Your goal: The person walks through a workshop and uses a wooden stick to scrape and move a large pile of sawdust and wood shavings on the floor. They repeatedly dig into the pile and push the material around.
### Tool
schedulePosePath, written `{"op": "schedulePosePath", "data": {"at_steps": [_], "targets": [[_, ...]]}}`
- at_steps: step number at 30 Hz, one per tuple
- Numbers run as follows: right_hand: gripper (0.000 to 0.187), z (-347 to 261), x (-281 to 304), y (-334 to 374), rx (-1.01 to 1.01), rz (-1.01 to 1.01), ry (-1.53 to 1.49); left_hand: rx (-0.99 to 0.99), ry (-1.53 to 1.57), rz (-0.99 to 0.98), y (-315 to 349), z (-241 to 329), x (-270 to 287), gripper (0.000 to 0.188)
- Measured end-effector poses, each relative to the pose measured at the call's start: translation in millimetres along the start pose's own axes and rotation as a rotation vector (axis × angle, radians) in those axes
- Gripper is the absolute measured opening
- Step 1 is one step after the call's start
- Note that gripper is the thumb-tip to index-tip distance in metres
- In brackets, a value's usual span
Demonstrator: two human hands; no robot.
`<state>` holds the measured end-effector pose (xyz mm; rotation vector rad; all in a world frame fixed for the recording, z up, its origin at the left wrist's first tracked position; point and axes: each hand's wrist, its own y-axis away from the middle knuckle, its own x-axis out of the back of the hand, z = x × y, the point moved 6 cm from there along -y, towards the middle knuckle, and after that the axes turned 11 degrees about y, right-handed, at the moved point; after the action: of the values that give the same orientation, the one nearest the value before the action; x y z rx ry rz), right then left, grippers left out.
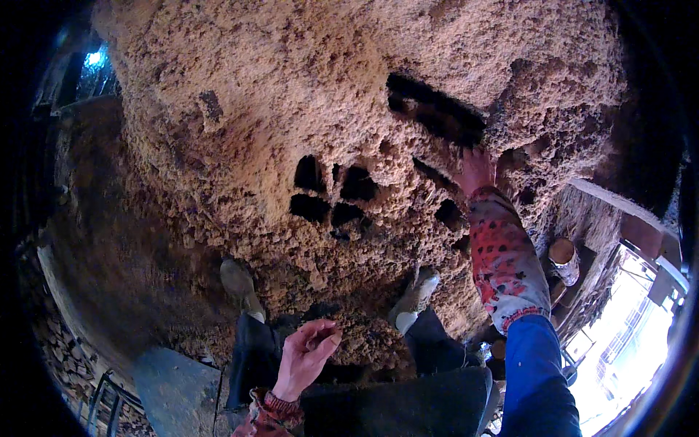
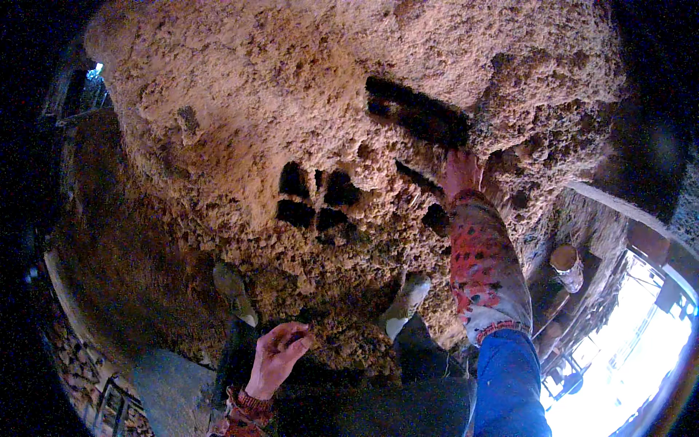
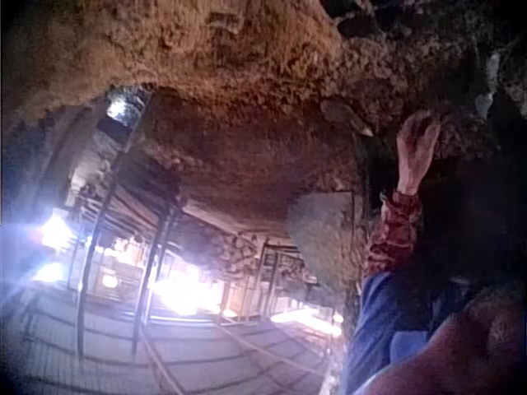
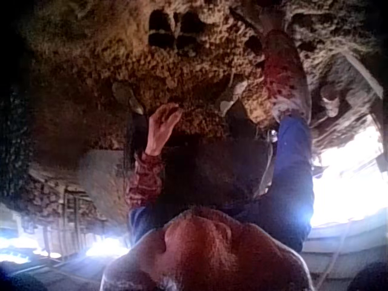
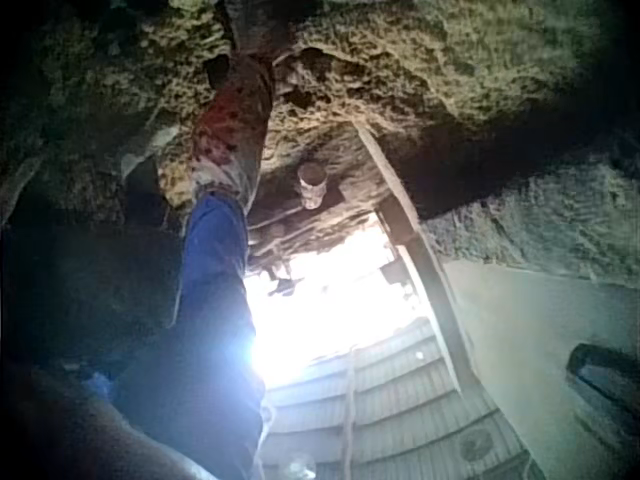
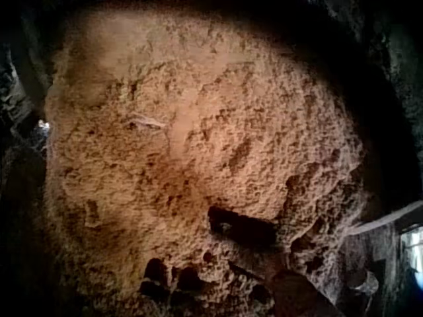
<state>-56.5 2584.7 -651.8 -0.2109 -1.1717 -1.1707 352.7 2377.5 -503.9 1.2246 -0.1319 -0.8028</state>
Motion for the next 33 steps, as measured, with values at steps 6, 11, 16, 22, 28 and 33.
{"op": "schedulePosePath", "data": {"at_steps": [6, 11, 16, 22, 28, 33], "targets": [[0.058, -70.8, -37.3, 61.0, 0.097, -0.396, -0.391, -0.054, -0.011, 0.027, -6.5, -2.7, 7.6, 0.024], [0.056, -152.0, -24.6, 149.4, 0.09, -0.493, -1.0, 0.019, 0.014, 0.089, -12.8, -7.0, 11.4, 0.025], [0.048, -209.4, 32.6, 229.0, 0.052, -0.786, -1.509, -0.098, -0.367, 0.247, -16.4, 1.0, 37.6, 0.046], [0.035, -235.5, 101.9, 250.6, 0.164, -0.809, -2.29, 0.306, 0.071, -0.147, -14.1, -1.3, 7.6, 0.056], [0.048, -236.1, 66.8, 206.7, 0.415, -0.602, -1.349, 0.475, 0.175, -0.003, -10.7, -13.3, 16.0, 0.051], [0.076, -127.9, 1.5, 82.4, -0.16, -0.18, -0.642, 0.222, 0.095, -0.085, -18.0, -11.2, 20.7, 0.025]]}}
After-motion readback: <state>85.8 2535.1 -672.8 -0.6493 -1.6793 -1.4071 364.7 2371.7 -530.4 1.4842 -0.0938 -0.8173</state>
